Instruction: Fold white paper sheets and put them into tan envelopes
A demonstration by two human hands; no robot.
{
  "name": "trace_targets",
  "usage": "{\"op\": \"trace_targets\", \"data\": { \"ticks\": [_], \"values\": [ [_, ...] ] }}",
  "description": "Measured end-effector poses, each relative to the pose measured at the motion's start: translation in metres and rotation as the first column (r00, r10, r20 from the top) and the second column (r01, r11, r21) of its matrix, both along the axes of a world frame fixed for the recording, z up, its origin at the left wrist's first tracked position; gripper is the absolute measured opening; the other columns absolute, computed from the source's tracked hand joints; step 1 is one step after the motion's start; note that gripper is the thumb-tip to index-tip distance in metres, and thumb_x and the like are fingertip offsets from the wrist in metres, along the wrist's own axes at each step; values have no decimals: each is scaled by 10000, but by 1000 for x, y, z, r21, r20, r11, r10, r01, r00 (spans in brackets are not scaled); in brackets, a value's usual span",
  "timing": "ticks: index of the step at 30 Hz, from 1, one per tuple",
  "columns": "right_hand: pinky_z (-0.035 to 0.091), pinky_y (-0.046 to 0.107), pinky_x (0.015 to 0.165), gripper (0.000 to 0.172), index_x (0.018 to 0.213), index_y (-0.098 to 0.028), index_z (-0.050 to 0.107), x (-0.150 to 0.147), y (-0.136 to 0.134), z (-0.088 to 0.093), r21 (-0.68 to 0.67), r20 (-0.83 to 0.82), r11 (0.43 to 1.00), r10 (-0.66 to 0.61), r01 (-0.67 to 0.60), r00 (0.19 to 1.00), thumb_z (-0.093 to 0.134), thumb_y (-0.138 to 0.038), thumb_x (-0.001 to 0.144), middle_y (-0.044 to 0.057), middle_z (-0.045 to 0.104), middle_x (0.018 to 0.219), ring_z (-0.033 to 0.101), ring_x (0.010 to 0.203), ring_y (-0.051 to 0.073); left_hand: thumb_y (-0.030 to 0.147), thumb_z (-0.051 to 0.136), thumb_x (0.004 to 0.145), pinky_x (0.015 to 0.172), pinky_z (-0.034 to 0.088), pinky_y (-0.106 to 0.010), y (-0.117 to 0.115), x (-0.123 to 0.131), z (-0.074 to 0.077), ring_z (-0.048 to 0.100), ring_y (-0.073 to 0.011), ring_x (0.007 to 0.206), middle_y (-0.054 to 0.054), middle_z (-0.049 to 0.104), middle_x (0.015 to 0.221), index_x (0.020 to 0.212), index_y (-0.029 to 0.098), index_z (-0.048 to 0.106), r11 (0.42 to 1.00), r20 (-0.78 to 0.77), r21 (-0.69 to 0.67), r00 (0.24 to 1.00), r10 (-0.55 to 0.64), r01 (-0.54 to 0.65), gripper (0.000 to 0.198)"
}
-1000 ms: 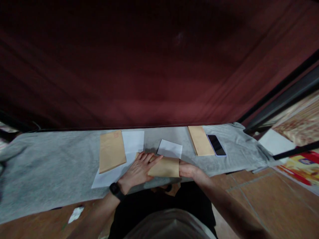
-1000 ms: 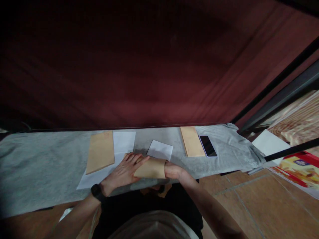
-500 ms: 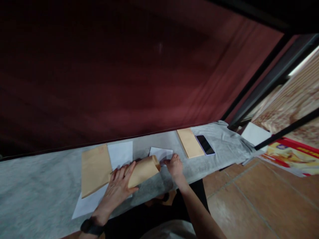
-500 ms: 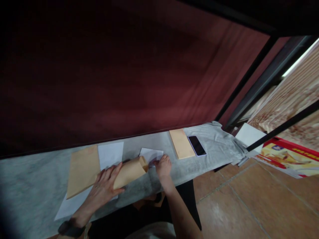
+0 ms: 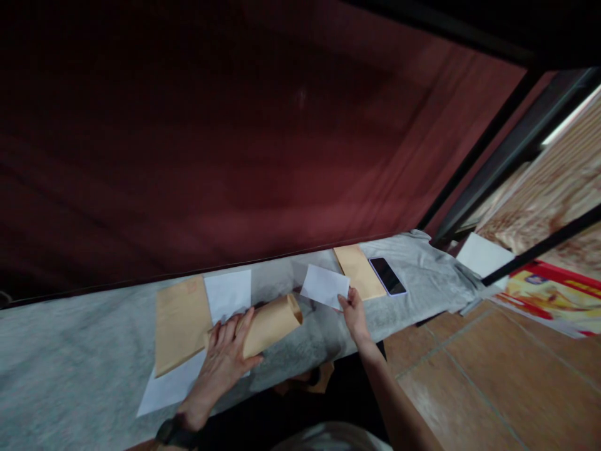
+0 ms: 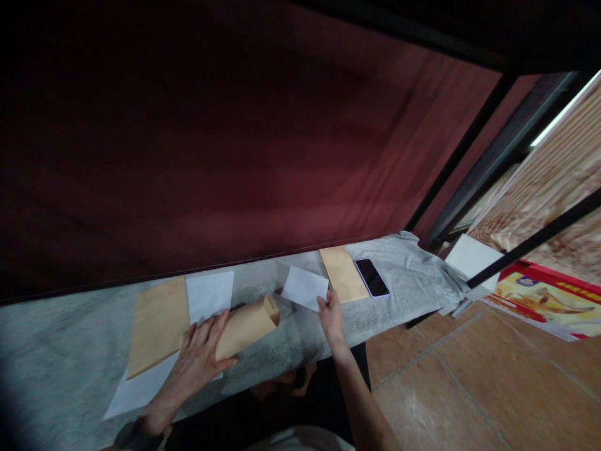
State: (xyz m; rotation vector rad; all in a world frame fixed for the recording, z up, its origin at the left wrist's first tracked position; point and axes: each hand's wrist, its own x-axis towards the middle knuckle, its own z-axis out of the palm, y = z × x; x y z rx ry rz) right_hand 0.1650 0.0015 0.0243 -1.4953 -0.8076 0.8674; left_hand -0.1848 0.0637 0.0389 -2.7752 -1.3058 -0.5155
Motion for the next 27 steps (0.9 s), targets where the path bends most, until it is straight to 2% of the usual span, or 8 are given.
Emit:
{"op": "trace_targets", "data": {
  "ticks": [3, 5, 8, 11, 14, 19, 24, 27],
  "values": [
    [473, 353, 829, 277, 957, -265, 539, 9, -12, 15, 105, -6, 985, -137, 137, 990, 630, -459, 782, 25, 645, 928, 581, 922, 232, 434, 696, 789, 1143, 281, -582, 0, 2, 2, 509, -364, 1282, -140, 536, 1376, 1598, 255, 68, 1000, -9, 6, 1000, 29, -29, 1040],
    [477, 344, 823, 330, 998, -259, 568, 7, -17, 24, 156, -60, 981, -104, 112, 993, 670, -467, 763, 14, 657, 890, 598, 878, 219, 429, 700, 790, 1147, 267, -587, 0, 5, 3, 503, -364, 1283, -149, 522, 1388, 1599, 249, 62, 999, -17, 14, 999, 46, -45, 1045],
    [476, 338, 788, 366, 990, -256, 597, -2, -21, 30, 137, -89, 991, 8, 4, 996, 698, -510, 746, 6, 654, 812, 602, 843, 226, 445, 708, 785, 1155, 250, -591, 1, 9, 3, 497, -369, 1283, -169, 497, 1410, 1598, 231, 76, 998, -20, 36, 998, 55, -55, 1053],
    [462, 316, 741, 358, 926, -256, 597, -2, -20, 30, 95, 11, 994, -48, 47, 999, 685, -554, 748, -1, 624, 766, 569, 795, 212, 474, 703, 785, 1154, 250, -593, 2, 9, 2, 498, -373, 1280, -172, 499, 1409, 1596, 227, 92, 998, -13, 50, 999, 44, -43, 1045],
    [440, 295, 717, 336, 892, -246, 592, 8, -17, 32, 121, 113, 984, -143, 129, 983, 664, -552, 771, -10, 603, 770, 529, 740, 181, 488, 693, 789, 1152, 256, -589, 2, 7, 1, 502, -374, 1277, -163, 510, 1400, 1594, 239, 107, 999, -12, 50, 1000, 22, -22, 1026],
    [433, 279, 691, 308, 877, -230, 603, 14, -15, 38, 174, 96, 985, -13, -4, 995, 652, -524, 799, 0, 618, 786, 540, 731, 173, 465, 689, 797, 1152, 253, -588, 2, 8, 3, 492, -366, 1286, -162, 507, 1399, 1596, 233, 76, 998, 9, 48, 999, 32, -32, 1033],
    [409, 257, 613, 317, 711, -223, 572, 6, -16, 36, 130, 317, 989, 28, -73, 948, 626, -512, 829, -27, 543, 654, 490, 644, 152, 461, 688, 803, 1157, 230, -587, 3, 12, 4, 488, -363, 1269, -172, 518, 1361, 1593, 214, 133, 994, 24, 92, 998, 50, -52, 997],
    [438, 265, 607, 322, 690, -220, 577, 11, -14, 36, 100, 372, 989, 60, -104, 926, 618, -509, 825, -9, 577, 668, 516, 652, 162, 461, 684, 802, 1151, 227, -593, 4, 15, 4, 511, -361, 1230, -179, 539, 1318, 1590, 187, 155, 992, 21, 107, 998, 63, -65, 988]
  ]
}}
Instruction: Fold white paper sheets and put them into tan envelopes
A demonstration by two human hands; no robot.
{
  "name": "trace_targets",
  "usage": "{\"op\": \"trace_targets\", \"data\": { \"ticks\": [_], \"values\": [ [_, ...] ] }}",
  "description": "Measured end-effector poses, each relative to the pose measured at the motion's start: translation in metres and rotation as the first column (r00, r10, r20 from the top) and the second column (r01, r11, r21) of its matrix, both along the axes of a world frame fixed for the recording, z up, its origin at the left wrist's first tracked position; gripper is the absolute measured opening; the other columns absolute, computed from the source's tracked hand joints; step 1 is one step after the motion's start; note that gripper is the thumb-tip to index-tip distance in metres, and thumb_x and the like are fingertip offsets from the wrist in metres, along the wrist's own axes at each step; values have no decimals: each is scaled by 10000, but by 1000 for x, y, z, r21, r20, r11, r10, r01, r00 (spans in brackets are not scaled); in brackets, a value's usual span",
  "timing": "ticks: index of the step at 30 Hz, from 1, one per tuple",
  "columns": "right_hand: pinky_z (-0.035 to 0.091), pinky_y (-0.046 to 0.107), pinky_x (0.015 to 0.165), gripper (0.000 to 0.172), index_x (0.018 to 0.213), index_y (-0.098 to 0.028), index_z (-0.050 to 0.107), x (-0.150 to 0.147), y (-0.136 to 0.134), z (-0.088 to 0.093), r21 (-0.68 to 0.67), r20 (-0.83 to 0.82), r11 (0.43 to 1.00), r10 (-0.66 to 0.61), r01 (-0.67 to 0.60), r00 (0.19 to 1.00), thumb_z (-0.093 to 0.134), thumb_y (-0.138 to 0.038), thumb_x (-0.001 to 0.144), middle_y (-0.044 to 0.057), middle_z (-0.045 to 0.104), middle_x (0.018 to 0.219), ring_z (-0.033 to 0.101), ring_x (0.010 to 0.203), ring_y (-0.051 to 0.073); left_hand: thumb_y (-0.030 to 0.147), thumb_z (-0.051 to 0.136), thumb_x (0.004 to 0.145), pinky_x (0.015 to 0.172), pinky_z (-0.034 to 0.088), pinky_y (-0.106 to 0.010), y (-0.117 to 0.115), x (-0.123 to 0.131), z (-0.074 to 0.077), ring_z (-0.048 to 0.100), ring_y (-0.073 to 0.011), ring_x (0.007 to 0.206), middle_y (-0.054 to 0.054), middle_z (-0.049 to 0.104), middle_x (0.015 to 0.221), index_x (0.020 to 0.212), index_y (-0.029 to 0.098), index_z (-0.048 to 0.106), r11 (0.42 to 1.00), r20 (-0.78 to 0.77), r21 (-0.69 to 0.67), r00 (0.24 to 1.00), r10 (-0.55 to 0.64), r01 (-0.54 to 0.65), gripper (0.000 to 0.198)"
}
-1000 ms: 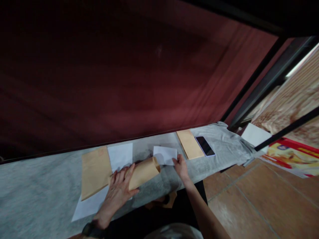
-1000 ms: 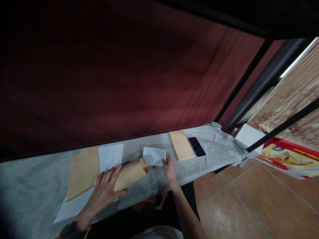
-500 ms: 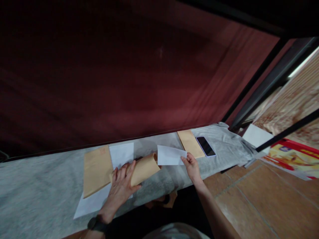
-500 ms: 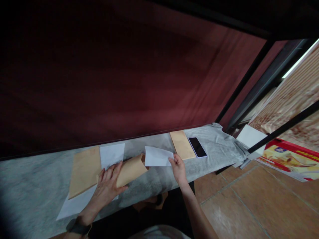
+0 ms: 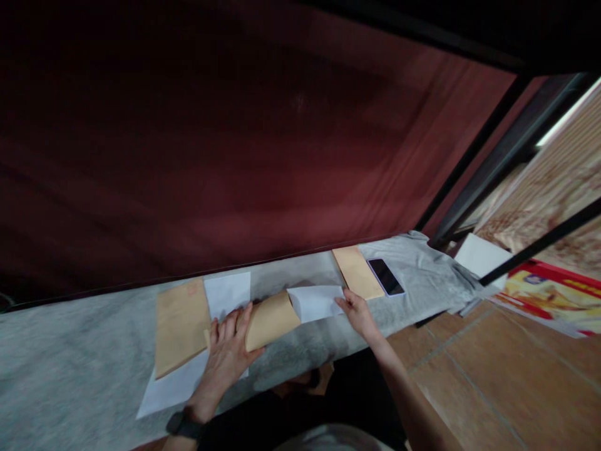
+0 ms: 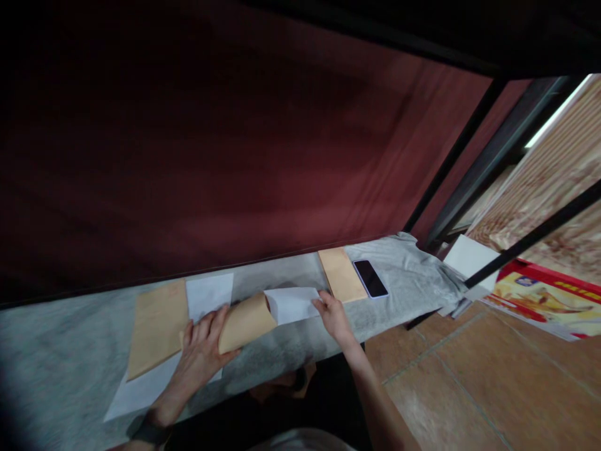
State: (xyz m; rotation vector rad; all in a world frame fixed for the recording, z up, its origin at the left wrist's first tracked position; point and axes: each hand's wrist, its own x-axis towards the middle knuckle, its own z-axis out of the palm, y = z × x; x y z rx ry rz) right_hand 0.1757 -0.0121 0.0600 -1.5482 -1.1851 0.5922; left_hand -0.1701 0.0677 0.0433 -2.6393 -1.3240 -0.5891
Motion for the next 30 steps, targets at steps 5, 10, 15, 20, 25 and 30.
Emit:
{"op": "trace_targets", "data": {
  "ticks": [5, 10, 15, 20, 25, 30],
  "values": [
    [501, 263, 548, 233, 761, -226, 640, 9, 3, 3, -96, -55, 992, 76, -81, 996, 593, -444, 827, -1, 613, 702, 568, 645, 172, 484, 664, 809, 1150, 205, -611, 0, 4, 1, 495, -378, 1251, -195, 530, 1341, 1589, 174, 166, 1000, 24, 20, 1000, -1, 0, 975],
    [503, 252, 507, 208, 766, -217, 652, 3, 4, 4, -124, -88, 986, 103, -114, 991, 600, -411, 818, -16, 603, 650, 548, 578, 150, 520, 660, 809, 1160, 187, -612, 1, 6, -1, 490, -380, 1265, -202, 514, 1373, 1583, 171, 197, 999, 27, 27, 999, -43, 42, 968],
    [466, 253, 575, 285, 763, -202, 667, -15, 7, 0, -86, -48, 993, 83, -87, 995, 587, -457, 864, 0, 631, 684, 573, 649, 160, 517, 674, 793, 1163, 177, -627, 1, 11, -2, 458, -388, 1310, -211, 496, 1402, 1584, 165, 186, 997, 30, 22, 997, -73, 72, 994],
    [520, 309, 761, 285, 852, -224, 736, -41, 10, -14, -7, -96, 996, 85, -86, 992, 576, -454, 900, 57, 694, 946, 643, 866, 203, 440, 727, 744, 1176, 177, -619, -5, 22, 0, 417, -392, 1359, -207, 469, 1438, 1582, 169, 194, 994, 39, -14, 993, -110, 110, 1030],
    [518, 336, 881, 286, 798, -238, 757, -59, 14, -26, -10, -111, 988, 150, -152, 982, 559, -416, 903, 66, 706, 1061, 650, 1007, 227, 390, 726, 737, 1182, 180, -618, -12, 33, 2, 426, -378, 1362, -185, 472, 1445, 1582, 195, 193, 988, 42, -57, 989, -145, 147, 1018],
    [526, 313, 790, 297, 763, -229, 731, -62, 17, -34, -120, -200, 982, 117, -143, 973, 564, -440, 887, 48, 734, 956, 668, 900, 219, 390, 723, 731, 1169, 213, -622, -11, 36, 2, 444, -379, 1348, -173, 485, 1434, 1580, 221, 203, 986, 35, -71, 988, -150, 152, 1010]
  ]
}}
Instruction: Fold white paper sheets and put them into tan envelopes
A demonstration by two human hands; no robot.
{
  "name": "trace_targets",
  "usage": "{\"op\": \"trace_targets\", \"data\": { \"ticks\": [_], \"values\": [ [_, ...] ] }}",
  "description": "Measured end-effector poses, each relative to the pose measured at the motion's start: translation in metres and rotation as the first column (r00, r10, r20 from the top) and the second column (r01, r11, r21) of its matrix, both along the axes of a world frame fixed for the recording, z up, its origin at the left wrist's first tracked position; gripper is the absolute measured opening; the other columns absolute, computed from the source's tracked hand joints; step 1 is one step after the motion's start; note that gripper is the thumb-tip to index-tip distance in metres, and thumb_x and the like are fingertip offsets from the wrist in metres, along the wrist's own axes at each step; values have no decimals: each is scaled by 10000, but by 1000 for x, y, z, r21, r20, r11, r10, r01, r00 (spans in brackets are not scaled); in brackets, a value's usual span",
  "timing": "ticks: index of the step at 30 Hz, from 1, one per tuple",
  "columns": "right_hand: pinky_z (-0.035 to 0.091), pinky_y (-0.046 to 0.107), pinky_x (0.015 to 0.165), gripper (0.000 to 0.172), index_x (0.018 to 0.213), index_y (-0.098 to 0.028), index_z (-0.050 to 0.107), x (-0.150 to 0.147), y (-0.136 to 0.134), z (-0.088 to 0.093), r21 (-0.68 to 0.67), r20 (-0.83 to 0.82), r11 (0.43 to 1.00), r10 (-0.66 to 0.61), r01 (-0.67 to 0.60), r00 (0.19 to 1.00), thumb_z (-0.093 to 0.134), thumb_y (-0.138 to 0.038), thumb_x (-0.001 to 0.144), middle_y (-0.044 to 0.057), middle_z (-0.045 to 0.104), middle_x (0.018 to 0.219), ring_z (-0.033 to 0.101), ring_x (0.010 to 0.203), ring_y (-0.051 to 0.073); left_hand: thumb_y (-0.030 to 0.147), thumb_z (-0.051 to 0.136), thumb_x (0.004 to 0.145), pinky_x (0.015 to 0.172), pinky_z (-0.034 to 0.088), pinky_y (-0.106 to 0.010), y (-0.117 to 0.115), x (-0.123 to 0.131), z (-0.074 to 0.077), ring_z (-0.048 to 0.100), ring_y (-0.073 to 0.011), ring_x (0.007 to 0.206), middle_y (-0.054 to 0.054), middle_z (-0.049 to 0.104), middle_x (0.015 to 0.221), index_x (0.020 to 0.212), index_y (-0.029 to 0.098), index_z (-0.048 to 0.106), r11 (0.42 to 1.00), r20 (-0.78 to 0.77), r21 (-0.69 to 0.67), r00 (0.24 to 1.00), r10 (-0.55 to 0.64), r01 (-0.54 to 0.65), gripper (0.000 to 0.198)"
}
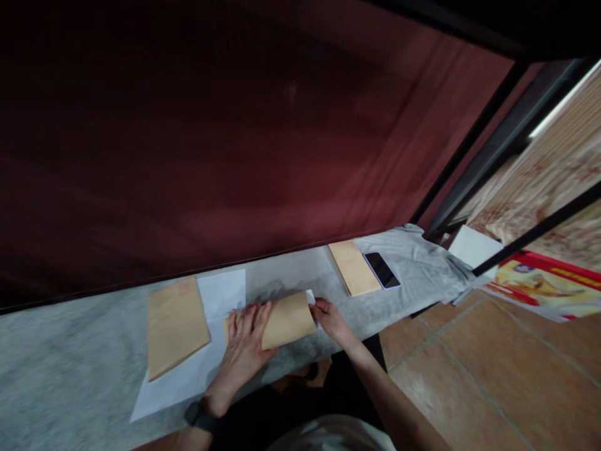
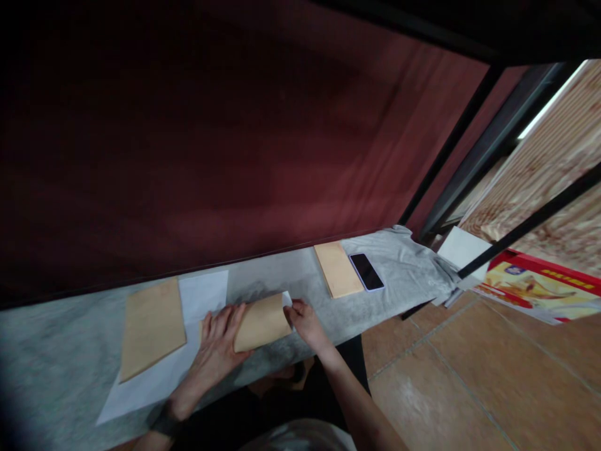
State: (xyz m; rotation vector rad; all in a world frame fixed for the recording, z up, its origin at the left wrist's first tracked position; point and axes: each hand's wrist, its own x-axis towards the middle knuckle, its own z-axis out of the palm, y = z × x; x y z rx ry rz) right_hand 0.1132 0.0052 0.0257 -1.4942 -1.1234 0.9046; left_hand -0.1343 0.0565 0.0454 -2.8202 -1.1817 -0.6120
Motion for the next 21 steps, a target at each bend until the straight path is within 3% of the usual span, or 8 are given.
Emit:
{"op": "trace_targets", "data": {
  "ticks": [4, 9, 15, 21],
  "values": [
    [512, 275, 685, 305, 751, -222, 702, 1, 1, -4, -33, -24, 999, -2, 1, 1000, 556, -458, 877, 25, 719, 813, 660, 768, 190, 386, 716, 733, 1169, 216, -623, 0, 0, 0, 462, -369, 1333, -170, 489, 1430, 1583, 223, 182, 1000, -11, -11, 1000, -6, 6, 1017],
    [509, 273, 718, 319, 746, -219, 681, 5, 2, -4, -19, -41, 999, -41, 40, 998, 524, -466, 872, 45, 706, 909, 655, 818, 188, 398, 713, 732, 1181, 192, -619, -1, 1, 0, 446, -364, 1351, -171, 472, 1450, 1579, 225, 185, 1000, -11, -16, 1000, -12, 12, 1014],
    [462, 268, 602, 317, 583, -233, 571, 0, -3, -9, -48, -34, 998, -38, 37, 999, 572, -436, 827, 4, 613, 647, 580, 655, 169, 378, 702, 735, 1177, 199, -620, -3, 6, 1, 444, -365, 1352, -161, 483, 1436, 1579, 232, 180, 999, -10, -39, 999, -38, 37, 1004],
    [420, 251, 546, 275, 574, -227, 570, -3, -5, -13, -45, -26, 997, -56, 55, 998, 577, -387, 796, -5, 589, 623, 552, 627, 157, 382, 706, 729, 1169, 220, -615, -4, 7, 1, 444, -373, 1353, -162, 487, 1436, 1576, 236, 197, 997, 8, -61, 999, -45, 45, 999]
  ]
}}
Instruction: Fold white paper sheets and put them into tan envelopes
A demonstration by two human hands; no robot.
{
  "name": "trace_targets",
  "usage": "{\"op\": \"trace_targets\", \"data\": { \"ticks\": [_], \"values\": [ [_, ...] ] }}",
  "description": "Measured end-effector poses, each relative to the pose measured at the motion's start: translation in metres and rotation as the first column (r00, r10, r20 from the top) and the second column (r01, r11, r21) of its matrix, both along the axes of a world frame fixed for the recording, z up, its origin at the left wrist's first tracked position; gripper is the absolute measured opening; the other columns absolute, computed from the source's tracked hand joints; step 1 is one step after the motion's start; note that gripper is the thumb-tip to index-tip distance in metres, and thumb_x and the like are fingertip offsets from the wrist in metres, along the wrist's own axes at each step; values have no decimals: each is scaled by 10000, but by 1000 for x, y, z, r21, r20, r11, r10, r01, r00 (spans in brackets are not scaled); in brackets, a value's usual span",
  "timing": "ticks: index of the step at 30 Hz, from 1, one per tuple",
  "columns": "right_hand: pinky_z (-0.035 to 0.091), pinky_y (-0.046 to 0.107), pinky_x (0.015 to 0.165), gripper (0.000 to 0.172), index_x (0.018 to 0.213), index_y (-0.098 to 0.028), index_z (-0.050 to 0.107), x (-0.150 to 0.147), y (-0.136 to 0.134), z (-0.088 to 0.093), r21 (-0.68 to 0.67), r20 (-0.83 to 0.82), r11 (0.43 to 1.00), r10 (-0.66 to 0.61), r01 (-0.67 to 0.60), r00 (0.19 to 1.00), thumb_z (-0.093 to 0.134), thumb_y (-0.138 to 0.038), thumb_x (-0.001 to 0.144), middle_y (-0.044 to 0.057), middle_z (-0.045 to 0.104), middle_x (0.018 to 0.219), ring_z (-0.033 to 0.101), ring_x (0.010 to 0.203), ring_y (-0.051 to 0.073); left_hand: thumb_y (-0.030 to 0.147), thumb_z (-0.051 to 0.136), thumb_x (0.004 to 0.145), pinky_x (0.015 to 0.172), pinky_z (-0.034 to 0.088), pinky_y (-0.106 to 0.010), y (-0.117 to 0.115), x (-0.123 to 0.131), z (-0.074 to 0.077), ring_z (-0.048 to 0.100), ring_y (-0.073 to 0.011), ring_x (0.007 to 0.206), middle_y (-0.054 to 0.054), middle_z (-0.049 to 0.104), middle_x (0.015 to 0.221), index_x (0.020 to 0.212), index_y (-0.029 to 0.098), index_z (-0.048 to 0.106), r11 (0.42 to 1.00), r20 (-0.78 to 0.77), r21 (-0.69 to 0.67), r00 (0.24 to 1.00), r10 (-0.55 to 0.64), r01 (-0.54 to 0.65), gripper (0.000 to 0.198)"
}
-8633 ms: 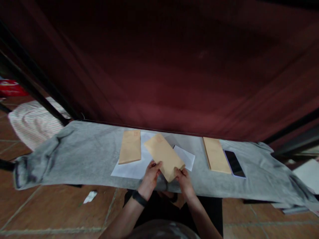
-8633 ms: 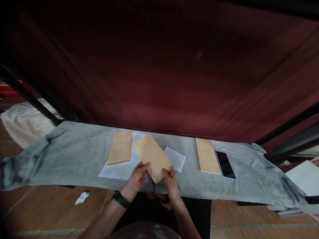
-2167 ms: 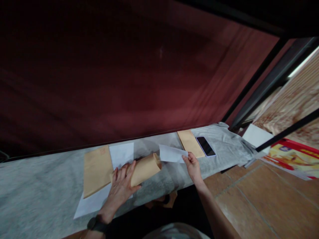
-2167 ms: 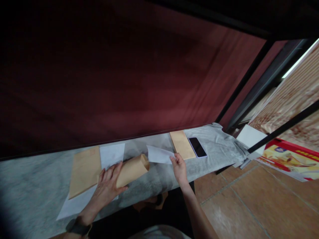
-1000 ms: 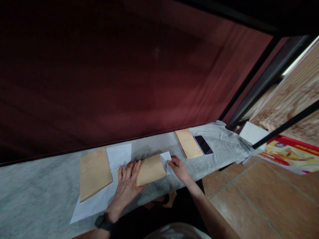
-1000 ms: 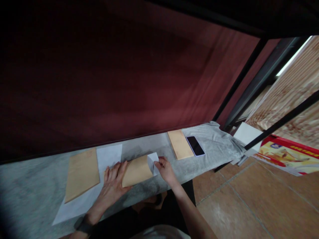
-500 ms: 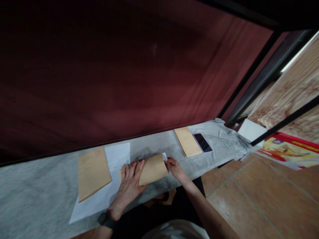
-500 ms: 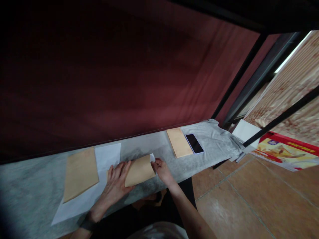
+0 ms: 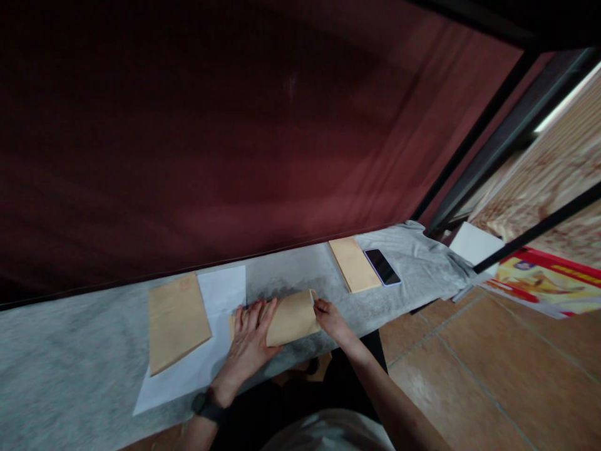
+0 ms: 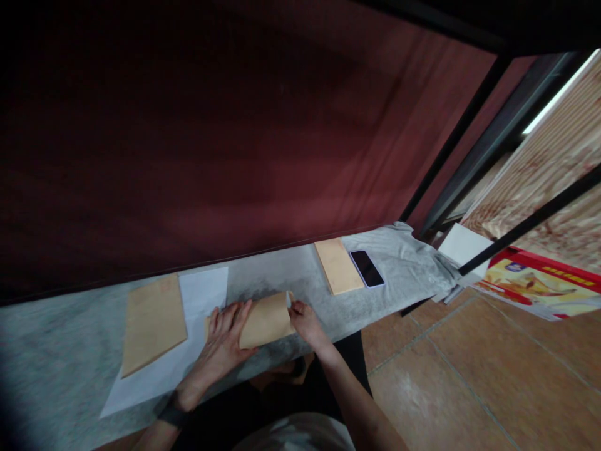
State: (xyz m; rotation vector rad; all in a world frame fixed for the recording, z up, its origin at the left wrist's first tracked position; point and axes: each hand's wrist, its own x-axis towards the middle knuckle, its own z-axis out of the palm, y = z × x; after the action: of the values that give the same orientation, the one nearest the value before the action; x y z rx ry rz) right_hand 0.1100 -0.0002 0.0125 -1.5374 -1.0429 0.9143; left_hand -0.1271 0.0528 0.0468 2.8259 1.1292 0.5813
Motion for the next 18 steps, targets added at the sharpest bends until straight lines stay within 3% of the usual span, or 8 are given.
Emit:
{"op": "trace_targets", "data": {
  "ticks": [8, 14, 18],
  "values": [
    [413, 250, 559, 184, 602, -222, 553, 1, 3, -3, 23, 7, 995, -101, 100, 995, 632, -337, 722, -28, 556, 598, 527, 615, 147, 397, 715, 733, 1178, 198, -617, 0, -2, -2, 436, -368, 1361, -166, 487, 1435, 1578, 225, 204, 1000, -8, -1, 1000, -8, 8, 1003],
    [469, 270, 623, 185, 792, -229, 504, -7, 3, -6, 75, -33, 983, -163, 165, 986, 635, -330, 709, -17, 588, 734, 569, 667, 152, 364, 711, 735, 1185, 179, -622, 1, -4, 0, 415, -361, 1385, -170, 473, 1453, 1583, 229, 182, 1000, -30, 2, 999, -16, 16, 1008],
    [469, 286, 551, 259, 955, -231, 554, -9, 3, -5, 82, -24, 983, -163, 165, 986, 607, -381, 750, -15, 590, 717, 578, 614, 172, 332, 712, 726, 1187, 166, -628, 3, -6, 1, 392, -368, 1402, -179, 458, 1471, 1584, 226, 184, 1000, -31, -8, 999, -14, 13, 1013]
  ]
}}
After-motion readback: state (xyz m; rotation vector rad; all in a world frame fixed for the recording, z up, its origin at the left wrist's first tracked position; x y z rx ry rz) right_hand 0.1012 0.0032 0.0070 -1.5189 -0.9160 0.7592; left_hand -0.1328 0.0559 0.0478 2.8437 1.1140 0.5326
